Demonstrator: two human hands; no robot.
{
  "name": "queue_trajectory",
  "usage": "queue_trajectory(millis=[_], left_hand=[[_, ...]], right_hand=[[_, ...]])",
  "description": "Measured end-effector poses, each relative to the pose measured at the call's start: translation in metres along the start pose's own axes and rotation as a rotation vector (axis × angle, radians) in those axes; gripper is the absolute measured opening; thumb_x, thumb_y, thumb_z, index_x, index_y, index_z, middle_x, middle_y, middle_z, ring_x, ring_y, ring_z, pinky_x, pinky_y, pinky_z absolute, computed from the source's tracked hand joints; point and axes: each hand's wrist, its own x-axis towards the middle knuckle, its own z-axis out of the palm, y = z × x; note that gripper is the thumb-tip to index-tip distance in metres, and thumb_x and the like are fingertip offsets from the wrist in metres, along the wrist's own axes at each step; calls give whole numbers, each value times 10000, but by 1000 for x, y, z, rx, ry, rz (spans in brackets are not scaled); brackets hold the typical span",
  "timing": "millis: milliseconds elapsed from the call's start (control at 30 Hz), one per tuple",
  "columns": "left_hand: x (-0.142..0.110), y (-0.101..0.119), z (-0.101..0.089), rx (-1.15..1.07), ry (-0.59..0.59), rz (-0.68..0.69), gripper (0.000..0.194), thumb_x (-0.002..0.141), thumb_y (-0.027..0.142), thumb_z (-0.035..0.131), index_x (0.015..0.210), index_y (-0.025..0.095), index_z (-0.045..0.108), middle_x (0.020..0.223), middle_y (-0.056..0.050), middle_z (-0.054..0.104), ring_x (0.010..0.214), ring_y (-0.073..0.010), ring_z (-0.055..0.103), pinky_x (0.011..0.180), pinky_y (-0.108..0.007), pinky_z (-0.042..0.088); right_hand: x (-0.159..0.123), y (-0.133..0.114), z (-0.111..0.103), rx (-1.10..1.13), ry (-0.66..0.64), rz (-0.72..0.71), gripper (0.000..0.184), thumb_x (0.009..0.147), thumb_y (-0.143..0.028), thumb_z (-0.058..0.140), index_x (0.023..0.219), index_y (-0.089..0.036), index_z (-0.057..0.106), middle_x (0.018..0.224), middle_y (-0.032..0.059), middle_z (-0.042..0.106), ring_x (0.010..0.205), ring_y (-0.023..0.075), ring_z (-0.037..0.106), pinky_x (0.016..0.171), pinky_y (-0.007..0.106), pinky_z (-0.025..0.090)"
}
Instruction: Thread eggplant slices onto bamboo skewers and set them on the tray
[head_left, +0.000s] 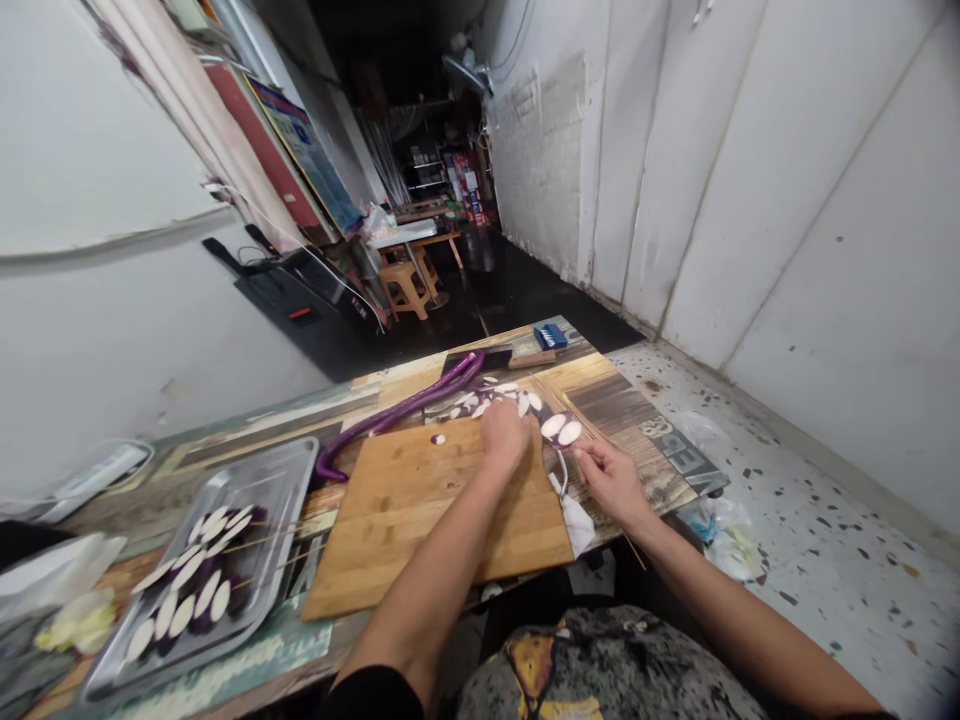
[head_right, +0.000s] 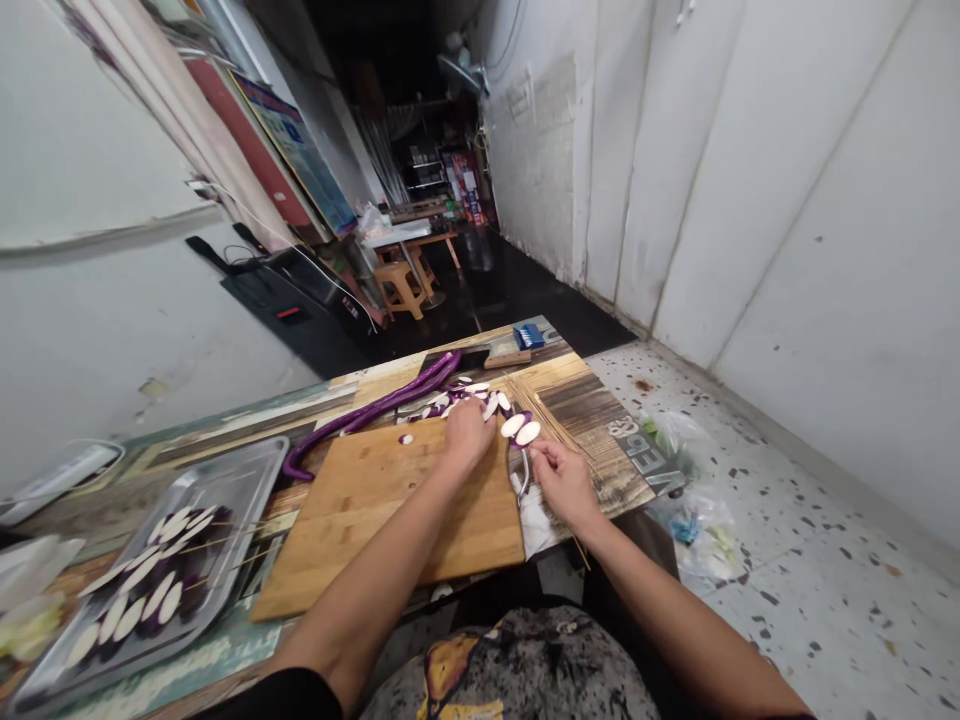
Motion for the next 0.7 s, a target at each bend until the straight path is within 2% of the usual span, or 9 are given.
queue_trajectory(millis=[133, 267, 400, 500, 567, 700], left_hand=[[-13, -6, -10, -2, -59, 64, 126, 657, 92, 568, 745, 175, 602, 841, -117, 616, 934, -259, 540, 842, -324, 353], [-25, -19, -33, 35, -168, 86, 226, 645, 112, 580, 853, 191, 621, 818, -79, 634, 854, -230, 559, 772, -294, 372], [-25, -36, -58, 101, -269, 56, 108, 592, 134, 619, 681, 191, 600, 731, -53, 623, 764, -209, 553, 684, -269, 367], [-22, -45, -67, 87, -271, 25, 142, 567, 151, 652, 643, 184, 537, 654, -10, 585, 650, -161, 522, 615, -253, 363], [-22, -47, -67, -80, -259, -30, 179, 582, 166, 670, 681, 180, 522, 632, 8, 574, 601, -137, 518, 591, -242, 383], [-22, -49, -59, -771, -280, -326, 182, 689, 180, 648, 810, 163, 513, 695, -17, 629, 605, -133, 604, 617, -265, 490]], right_hand=[[-2, -2, 0, 16, -7, -4, 307, 809, -421, 506, 823, -145, 638, 501, -32, 492, 452, 109, 442, 449, 225, 360], [-3, -3, 7, 8, -34, 2, 309, 806, -421, 497, 836, -151, 646, 513, -30, 512, 457, 112, 460, 456, 227, 376], [-4, -7, 17, 6, -91, 1, 304, 807, -405, 487, 860, -152, 648, 505, -32, 506, 465, 116, 469, 466, 228, 378], [-4, -15, 24, 30, -129, -7, 283, 797, -383, 495, 832, -146, 645, 491, -37, 487, 464, 114, 463, 477, 228, 374], [-6, -20, 28, 48, -157, -2, 270, 795, -373, 494, 824, -152, 646, 490, -39, 479, 457, 111, 451, 467, 225, 361], [-11, -27, 36, 19, -223, 8, 264, 807, -357, 479, 837, -166, 659, 508, -36, 494, 454, 107, 441, 456, 220, 348]])
